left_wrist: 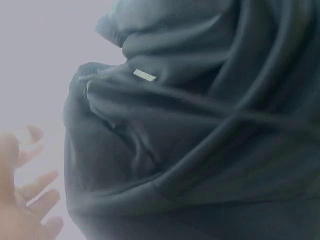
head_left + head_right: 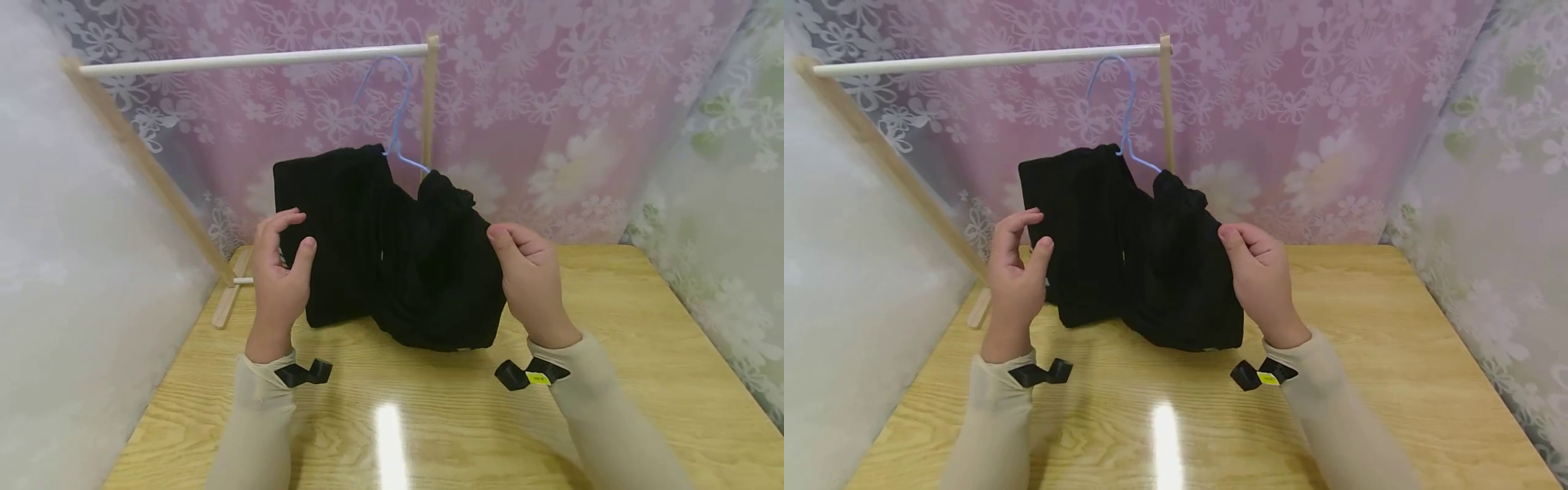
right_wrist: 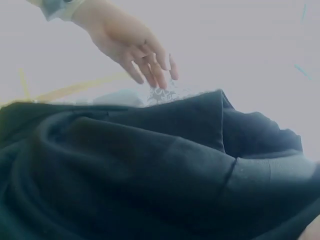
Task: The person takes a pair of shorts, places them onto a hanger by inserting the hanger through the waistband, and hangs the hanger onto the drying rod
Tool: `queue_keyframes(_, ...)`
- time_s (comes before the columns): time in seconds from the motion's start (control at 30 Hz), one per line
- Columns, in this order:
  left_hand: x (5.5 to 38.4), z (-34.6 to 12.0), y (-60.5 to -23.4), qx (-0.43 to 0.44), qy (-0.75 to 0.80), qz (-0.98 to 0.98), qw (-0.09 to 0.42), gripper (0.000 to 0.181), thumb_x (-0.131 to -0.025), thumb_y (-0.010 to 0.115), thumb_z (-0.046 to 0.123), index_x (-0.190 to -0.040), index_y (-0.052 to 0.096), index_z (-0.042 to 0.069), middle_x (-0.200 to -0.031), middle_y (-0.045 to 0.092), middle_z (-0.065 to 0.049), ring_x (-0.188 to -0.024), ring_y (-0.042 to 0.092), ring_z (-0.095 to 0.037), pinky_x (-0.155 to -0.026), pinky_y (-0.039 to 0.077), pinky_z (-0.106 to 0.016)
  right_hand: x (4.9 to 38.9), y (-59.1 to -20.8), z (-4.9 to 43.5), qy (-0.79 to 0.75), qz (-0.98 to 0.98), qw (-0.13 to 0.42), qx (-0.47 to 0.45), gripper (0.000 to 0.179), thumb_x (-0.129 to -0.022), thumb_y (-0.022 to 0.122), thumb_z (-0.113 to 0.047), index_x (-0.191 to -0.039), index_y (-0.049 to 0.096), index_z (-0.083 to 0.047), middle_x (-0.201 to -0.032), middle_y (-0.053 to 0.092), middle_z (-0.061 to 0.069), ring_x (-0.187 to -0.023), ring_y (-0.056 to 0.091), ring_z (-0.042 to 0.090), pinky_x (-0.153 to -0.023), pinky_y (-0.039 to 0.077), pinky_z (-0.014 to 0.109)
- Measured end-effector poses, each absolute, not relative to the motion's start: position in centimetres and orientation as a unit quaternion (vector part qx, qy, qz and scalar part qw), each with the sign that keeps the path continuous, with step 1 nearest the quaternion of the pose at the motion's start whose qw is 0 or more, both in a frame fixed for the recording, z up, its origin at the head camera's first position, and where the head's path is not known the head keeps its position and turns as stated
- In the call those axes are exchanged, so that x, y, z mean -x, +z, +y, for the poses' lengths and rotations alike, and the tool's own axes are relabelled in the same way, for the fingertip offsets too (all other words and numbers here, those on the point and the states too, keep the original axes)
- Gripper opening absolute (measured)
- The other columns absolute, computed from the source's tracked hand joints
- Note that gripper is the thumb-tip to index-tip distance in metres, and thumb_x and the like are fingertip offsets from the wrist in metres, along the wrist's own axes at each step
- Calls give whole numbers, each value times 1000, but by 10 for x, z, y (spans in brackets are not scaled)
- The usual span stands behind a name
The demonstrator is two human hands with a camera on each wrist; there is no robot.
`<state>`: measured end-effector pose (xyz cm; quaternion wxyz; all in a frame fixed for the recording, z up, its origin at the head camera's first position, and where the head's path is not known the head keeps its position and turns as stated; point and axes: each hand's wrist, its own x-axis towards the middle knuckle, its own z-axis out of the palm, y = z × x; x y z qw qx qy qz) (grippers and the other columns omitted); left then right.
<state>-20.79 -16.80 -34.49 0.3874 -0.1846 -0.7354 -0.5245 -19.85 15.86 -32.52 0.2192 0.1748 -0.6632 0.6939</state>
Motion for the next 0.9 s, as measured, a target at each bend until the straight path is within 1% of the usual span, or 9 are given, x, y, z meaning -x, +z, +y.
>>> queue_keyframes(0.1,209,-167,-348,208,-541,-730,362,32,-100,63,2,-131,61,0,-126,63,-16,-127,54,-23,-114,36,-43,207,-314,151,713,-639,229,-178,25,-105,62,-15,-92,76,0,-72,62,0,-64,52,14,-61,47,23)
queue_keyframes(0.23,208,-164,-348,231,-548,-731,333,32,-101,61,1,-133,58,-1,-116,63,-16,-116,57,-26,-108,40,-39,216,-305,144,715,-634,240,-172,24,-105,63,-18,-92,76,-3,-69,59,0,-60,50,14,-59,46,23)
queue_keyframes(0.33,208,-162,-348,244,-552,-729,324,32,-101,61,0,-133,58,-1,-112,62,-14,-111,58,-29,-104,43,-38,221,-302,141,704,-641,257,-165,25,-104,64,-17,-92,76,1,-67,57,-1,-59,48,14,-58,43,23)
queue_keyframes(0.47,207,-161,-349,254,-557,-724,318,32,-100,61,-2,-132,58,-1,-108,60,-12,-105,59,-30,-101,46,-43,224,-301,139,688,-653,276,-154,27,-105,63,-17,-91,75,4,-60,47,-3,-55,39,14,-54,35,24)
queue_keyframes(0.53,207,-161,-349,257,-556,-725,316,31,-100,62,-2,-131,58,-1,-106,60,-11,-103,59,-28,-100,46,-42,224,-301,138,686,-653,280,-155,28,-105,63,-17,-91,74,4,-58,42,-2,-52,36,14,-51,32,25)
queue_keyframes(0.6,206,-161,-349,260,-553,-726,316,31,-100,62,-1,-130,58,-1,-104,59,-11,-101,59,-26,-100,46,-38,225,-300,136,683,-655,284,-157,28,-105,63,-18,-91,75,4,-57,41,-2,-51,35,14,-50,32,25)
queue_keyframes(0.63,205,-161,-349,261,-551,-727,316,31,-100,62,-1,-130,59,-1,-103,59,-11,-100,58,-25,-100,46,-37,225,-299,135,683,-654,284,-159,29,-105,63,-18,-91,75,4,-57,42,-2,-50,36,14,-50,32,25)
queue_keyframes(0.77,204,-160,-349,264,-548,-729,314,30,-99,63,0,-128,60,-1,-100,58,-10,-98,57,-24,-99,45,-31,227,-295,130,686,-652,281,-161,28,-105,64,-21,-92,75,1,-62,52,-2,-56,46,14,-54,41,23)
queue_keyframes(0.9,203,-159,-350,265,-539,-741,302,26,-100,64,2,-126,62,1,-100,59,-9,-99,57,-23,-98,45,-34,231,-289,125,694,-649,264,-166,30,-105,64,-25,-92,75,0,-66,57,0,-58,51,15,-57,48,23)
